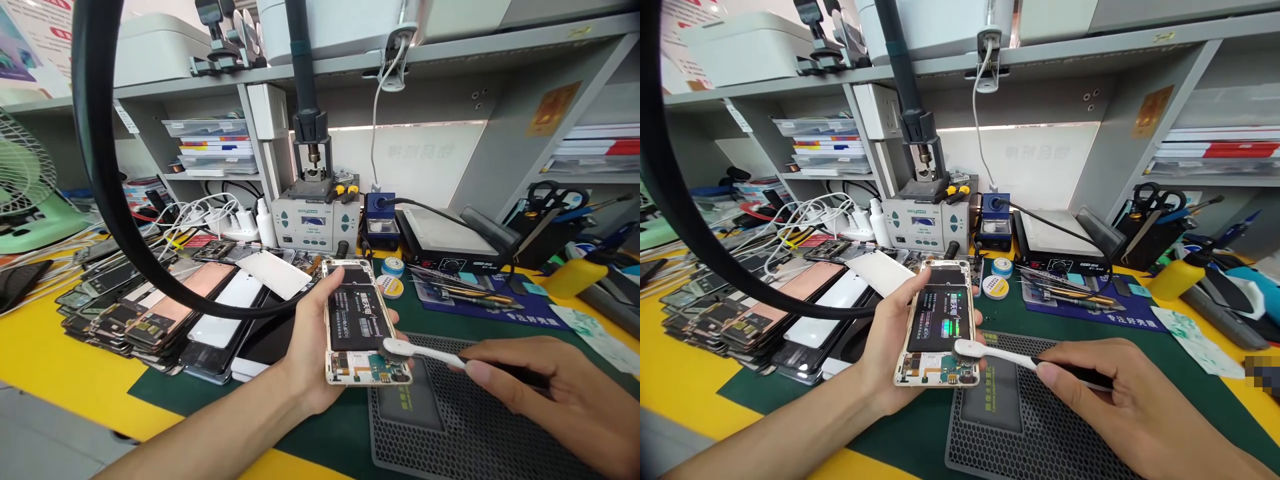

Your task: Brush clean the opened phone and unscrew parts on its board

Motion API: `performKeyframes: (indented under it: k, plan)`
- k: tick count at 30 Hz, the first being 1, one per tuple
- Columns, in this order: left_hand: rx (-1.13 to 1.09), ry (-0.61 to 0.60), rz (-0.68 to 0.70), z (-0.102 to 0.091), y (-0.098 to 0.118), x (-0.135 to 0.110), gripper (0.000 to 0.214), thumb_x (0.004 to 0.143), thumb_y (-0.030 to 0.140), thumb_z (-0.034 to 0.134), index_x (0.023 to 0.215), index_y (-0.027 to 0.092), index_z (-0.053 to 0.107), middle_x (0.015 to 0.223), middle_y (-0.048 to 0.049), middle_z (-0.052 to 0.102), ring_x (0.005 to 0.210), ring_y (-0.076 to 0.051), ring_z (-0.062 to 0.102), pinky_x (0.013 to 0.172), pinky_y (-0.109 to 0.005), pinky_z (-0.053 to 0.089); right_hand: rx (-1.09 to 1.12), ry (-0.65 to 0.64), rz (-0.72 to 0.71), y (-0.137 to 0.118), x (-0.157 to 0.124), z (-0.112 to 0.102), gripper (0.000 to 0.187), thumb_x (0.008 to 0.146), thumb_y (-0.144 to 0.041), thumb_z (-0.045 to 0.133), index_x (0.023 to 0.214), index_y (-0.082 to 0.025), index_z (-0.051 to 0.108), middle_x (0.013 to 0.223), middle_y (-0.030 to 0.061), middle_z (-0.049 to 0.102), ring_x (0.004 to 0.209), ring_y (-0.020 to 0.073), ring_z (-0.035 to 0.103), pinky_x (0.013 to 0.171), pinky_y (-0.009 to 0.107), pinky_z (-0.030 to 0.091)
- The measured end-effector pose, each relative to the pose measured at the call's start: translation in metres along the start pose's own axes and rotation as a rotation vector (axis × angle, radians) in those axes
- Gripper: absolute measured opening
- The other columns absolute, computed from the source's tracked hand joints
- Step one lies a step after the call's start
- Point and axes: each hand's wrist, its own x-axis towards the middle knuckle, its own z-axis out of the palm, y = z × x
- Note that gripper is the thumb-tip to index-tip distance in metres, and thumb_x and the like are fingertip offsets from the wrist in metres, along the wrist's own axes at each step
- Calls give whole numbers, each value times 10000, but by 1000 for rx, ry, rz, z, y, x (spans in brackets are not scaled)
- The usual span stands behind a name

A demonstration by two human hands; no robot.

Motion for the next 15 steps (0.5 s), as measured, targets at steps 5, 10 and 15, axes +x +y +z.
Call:
performKeyframes:
  k: [5,10,15]
  plan:
    - [-6,0,-14,-2,0,0,595,919,593,512,1162,71,657,921,-146,667,773,-289,687,732,-486,578,-67,-126,58,1,-1,-2,312,894,-568,578,909,-369,818,919,-20,839,853,348,765,587,338,631]
    - [5,21,-18,-3,0,2,585,924,588,495,1156,76,659,922,-148,666,779,-300,690,726,-480,575,-88,-125,40,-1,-1,-3,346,887,-585,570,854,-343,815,945,6,841,870,368,758,546,350,618]
    - [14,46,-31,-2,0,3,591,931,584,483,1148,64,661,923,-150,667,765,-303,693,718,-471,574,-36,-37,39,-9,0,-2,335,847,-605,609,792,-353,823,854,3,843,788,365,761,411,337,550]
